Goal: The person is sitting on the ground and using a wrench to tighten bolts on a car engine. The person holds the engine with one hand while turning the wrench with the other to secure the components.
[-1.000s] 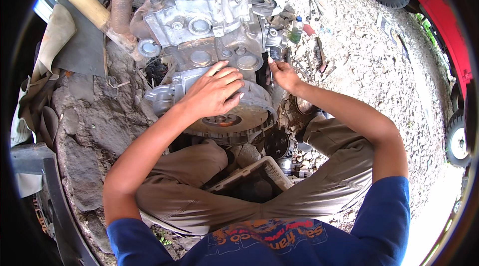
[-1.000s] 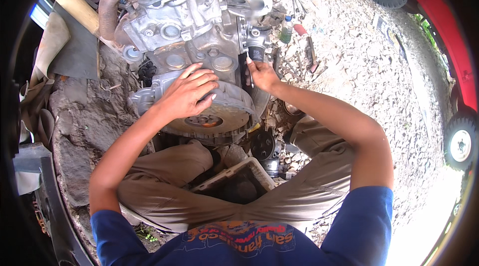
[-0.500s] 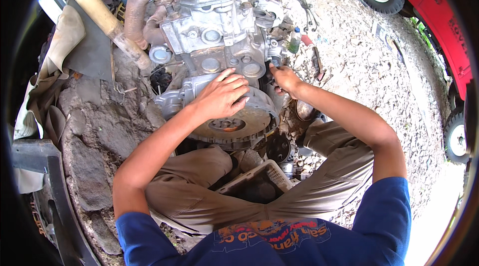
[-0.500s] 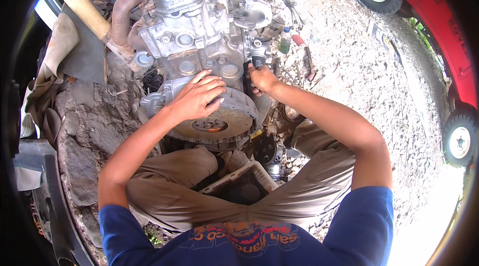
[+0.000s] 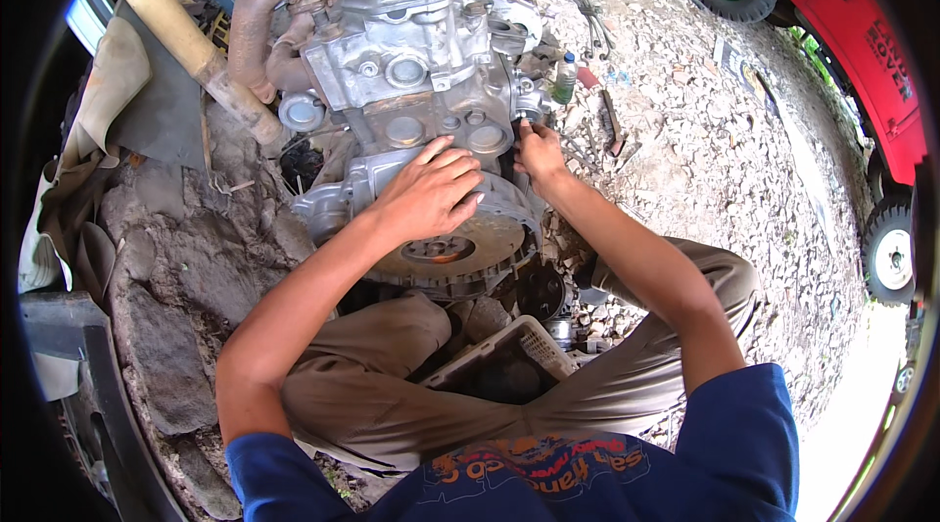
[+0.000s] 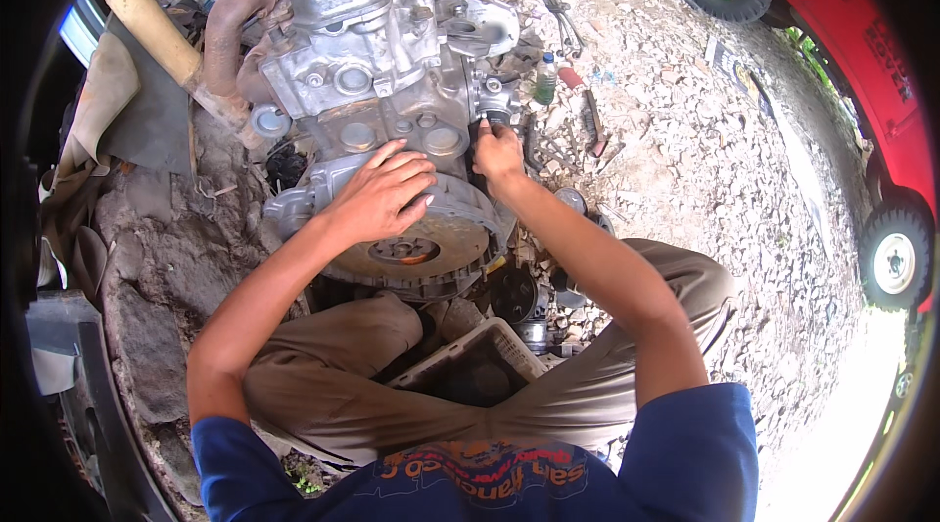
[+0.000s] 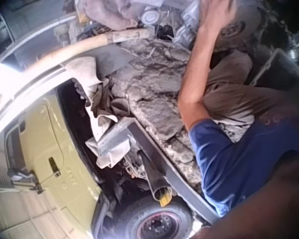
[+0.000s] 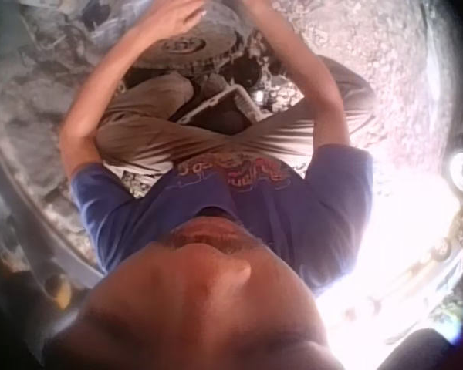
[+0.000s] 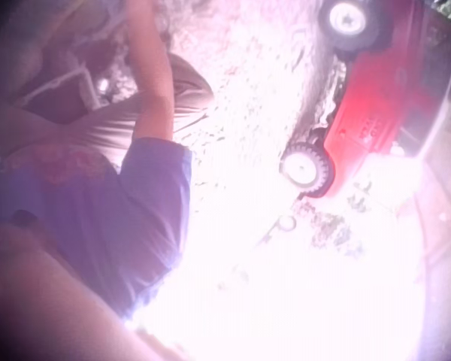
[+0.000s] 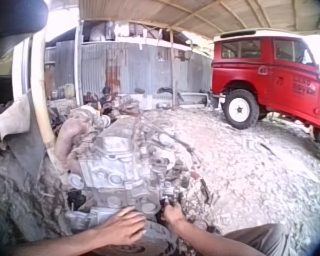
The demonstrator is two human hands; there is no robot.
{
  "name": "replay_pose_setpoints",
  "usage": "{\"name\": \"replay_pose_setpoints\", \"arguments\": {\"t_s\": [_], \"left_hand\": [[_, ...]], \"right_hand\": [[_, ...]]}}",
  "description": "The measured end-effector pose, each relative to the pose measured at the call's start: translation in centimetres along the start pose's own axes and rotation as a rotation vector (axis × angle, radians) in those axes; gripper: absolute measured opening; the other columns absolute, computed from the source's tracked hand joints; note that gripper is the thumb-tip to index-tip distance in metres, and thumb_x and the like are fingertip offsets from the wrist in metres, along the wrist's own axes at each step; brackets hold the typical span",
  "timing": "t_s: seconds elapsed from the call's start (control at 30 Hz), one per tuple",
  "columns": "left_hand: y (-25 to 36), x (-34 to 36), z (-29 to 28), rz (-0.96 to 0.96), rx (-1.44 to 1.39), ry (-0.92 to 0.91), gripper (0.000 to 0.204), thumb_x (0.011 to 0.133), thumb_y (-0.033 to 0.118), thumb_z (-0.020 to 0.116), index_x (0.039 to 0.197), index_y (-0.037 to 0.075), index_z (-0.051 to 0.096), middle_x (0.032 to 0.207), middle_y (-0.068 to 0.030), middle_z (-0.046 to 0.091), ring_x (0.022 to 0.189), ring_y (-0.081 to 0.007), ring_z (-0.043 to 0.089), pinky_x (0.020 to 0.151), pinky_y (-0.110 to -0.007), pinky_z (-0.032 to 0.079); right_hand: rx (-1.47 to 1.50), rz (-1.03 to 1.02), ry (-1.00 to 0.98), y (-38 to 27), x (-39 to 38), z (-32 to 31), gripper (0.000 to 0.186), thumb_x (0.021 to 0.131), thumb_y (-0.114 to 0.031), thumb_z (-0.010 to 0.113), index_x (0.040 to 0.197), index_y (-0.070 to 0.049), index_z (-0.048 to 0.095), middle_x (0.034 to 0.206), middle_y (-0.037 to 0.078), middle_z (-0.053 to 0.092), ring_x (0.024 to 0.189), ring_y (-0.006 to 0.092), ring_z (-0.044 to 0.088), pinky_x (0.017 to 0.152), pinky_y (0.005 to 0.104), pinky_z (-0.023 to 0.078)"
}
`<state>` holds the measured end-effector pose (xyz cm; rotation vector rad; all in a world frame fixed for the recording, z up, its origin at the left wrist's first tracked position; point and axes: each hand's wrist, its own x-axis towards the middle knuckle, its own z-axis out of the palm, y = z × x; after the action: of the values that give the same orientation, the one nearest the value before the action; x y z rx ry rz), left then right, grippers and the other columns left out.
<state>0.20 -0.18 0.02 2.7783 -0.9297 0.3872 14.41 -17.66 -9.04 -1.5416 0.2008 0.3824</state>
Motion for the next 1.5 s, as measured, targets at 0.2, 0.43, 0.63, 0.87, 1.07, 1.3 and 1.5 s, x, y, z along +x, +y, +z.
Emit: {"name": "replay_pose_setpoints", "arguments": {"t_s": [0.2, 0.43, 0.63, 0.87, 1.07, 1.3, 1.5], "left_hand": [[-0.1, -0.5, -0.5, -0.009, 0.021, -0.007, 0.026, 0.093, 0.022, 0.062, 0.109, 0.002, 0.067, 0.121, -0.0127, 0.066, 0.122, -0.0277, 0.057, 0.116, -0.049, 0.032], [0.0, -0.3, -0.1, -0.007, 0.018, -0.005, 0.027, 0.093, 0.022, 0.064, 0.109, 0.002, 0.068, 0.121, -0.0122, 0.066, 0.122, -0.0273, 0.057, 0.116, -0.049, 0.032], [0.1, -0.2, -0.3, -0.014, 0.02, -0.017, 0.027, 0.092, 0.022, 0.064, 0.109, 0.002, 0.068, 0.121, -0.0122, 0.066, 0.122, -0.0273, 0.057, 0.116, -0.05, 0.033], [0.0, -0.5, -0.3, -0.012, 0.034, -0.016, 0.026, 0.092, 0.023, 0.064, 0.109, 0.003, 0.068, 0.122, -0.0119, 0.066, 0.123, -0.0273, 0.056, 0.116, -0.05, 0.033], [0.1, -0.1, -0.4, -0.011, 0.03, -0.019, 0.029, 0.092, 0.025, 0.062, 0.108, 0.001, 0.068, 0.12, -0.0125, 0.067, 0.122, -0.0268, 0.057, 0.116, -0.048, 0.033], [-0.1, -0.5, -0.4, -0.016, 0.019, -0.011, 0.025, 0.091, 0.021, 0.065, 0.108, 0.002, 0.067, 0.12, -0.0119, 0.066, 0.122, -0.0274, 0.057, 0.115, -0.05, 0.033], [-0.1, -0.6, -0.3, -0.019, 0.027, -0.016, 0.025, 0.092, 0.022, 0.064, 0.108, 0.002, 0.068, 0.121, -0.012, 0.066, 0.122, -0.0269, 0.057, 0.116, -0.05, 0.033]], "right_hand": [[0.183, -0.213, 0.027, 1.7, -0.2, 0.0, 0.037, 0.101, -0.035, 0.06, 0.12, -0.003, 0.065, 0.072, -0.004, 0.056, 0.058, 0.0063, 0.048, 0.051, 0.0247, 0.041], [0.141, -0.407, -0.105, 4.7, 3.8, -2.8, 0.04, 0.103, -0.029, 0.06, 0.131, -0.002, 0.063, 0.077, -0.005, 0.06, 0.065, 0.004, 0.049, 0.057, 0.0212, 0.042], [0.172, -0.446, -0.131, 5.0, 3.7, -2.6, 0.04, 0.103, -0.028, 0.06, 0.134, -0.004, 0.061, 0.077, -0.002, 0.062, 0.063, 0.0046, 0.05, 0.056, 0.0213, 0.042], [0.085, -0.497, -0.121, 0.8, 2.8, -1.0, 0.039, 0.102, -0.028, 0.061, 0.132, -0.004, 0.062, 0.08, -0.001, 0.064, 0.062, 0.0057, 0.05, 0.056, 0.0226, 0.041], [0.052, -0.508, -0.155, 0.8, 3.0, -1.5, 0.041, 0.102, -0.028, 0.059, 0.135, -0.002, 0.06, 0.078, 0.002, 0.067, 0.063, 0.0074, 0.056, 0.058, 0.0232, 0.047], [-0.112, -0.309, -0.321, -3.8, 0.1, -2.0, 0.035, 0.104, -0.027, 0.055, 0.107, 0.006, 0.068, 0.074, 0.007, 0.067, 0.054, 0.0134, 0.063, 0.047, 0.0273, 0.05], [0.115, -0.119, -0.286, -9.0, -3.8, -2.7, 0.028, 0.1, -0.018, 0.059, 0.085, 0.005, 0.062, 0.067, 0.006, 0.058, 0.046, 0.0134, 0.05, 0.04, 0.0295, 0.038]]}}
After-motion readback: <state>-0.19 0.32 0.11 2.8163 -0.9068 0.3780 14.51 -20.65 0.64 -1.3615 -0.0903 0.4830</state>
